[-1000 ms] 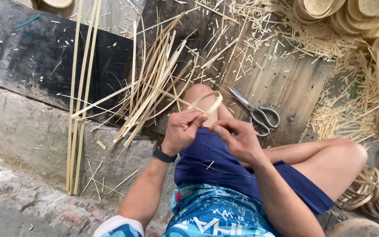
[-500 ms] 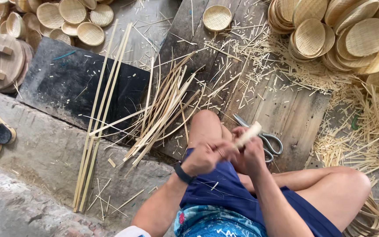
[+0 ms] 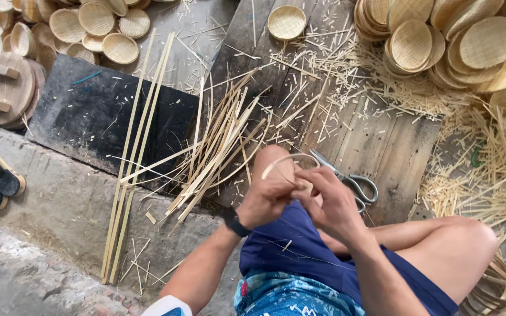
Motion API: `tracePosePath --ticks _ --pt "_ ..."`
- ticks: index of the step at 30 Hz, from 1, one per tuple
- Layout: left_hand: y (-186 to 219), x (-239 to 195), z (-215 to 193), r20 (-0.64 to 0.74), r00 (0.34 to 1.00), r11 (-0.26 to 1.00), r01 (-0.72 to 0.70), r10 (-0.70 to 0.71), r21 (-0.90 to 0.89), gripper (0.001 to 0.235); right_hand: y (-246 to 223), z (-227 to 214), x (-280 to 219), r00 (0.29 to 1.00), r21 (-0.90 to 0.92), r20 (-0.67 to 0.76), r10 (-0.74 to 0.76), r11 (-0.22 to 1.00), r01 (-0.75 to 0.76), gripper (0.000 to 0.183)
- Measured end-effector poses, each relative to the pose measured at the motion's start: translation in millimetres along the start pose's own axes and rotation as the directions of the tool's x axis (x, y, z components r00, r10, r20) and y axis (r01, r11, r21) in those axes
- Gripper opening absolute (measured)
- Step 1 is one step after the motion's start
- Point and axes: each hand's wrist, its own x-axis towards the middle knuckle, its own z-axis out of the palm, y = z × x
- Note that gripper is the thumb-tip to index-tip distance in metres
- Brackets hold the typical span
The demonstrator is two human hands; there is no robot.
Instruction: The person sits on the floor and repeatedly bends thin bamboo strips into circular rims, joining the ends by hand and trimming excess with scissors. Finished rims are placed in a growing pile nearby.
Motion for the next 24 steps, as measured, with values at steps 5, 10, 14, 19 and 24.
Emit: tracePosePath --ticks 5,10,14,19,24 --pt "-1 10 22 -0.078 0.974 0.964 0.196 -0.213 -0.178 0.019 9 -5 -14 0.999 0.266 -0.017 0.030 0.964 -0.024 0.013" --pt "15 1 27 0.141 0.945 0.616 0.301 -0.295 -0.728 0.026 46 23 -4 0.911 0.991 0.117 0.395 0.007 -0.130 0.017" --pt "32 -7 36 0.468 0.876 0.551 0.450 -0.118 -0.703 0.029 76 24 23 0.933 0.955 0.291 -0.211 0.012 -0.295 0.019" --pt "45 1 31 0.268 0.926 0.646 0.377 -0.266 -0.663 0.023 44 4 21 0.984 0.651 0.166 -0.061 0.756 -0.063 0.019" --pt "32 4 9 -0.027 0.999 0.988 -0.046 0.042 -0.147 0.027 17 -8 -15 0.950 0.463 0.071 0.303 0.834 -0.300 0.013"
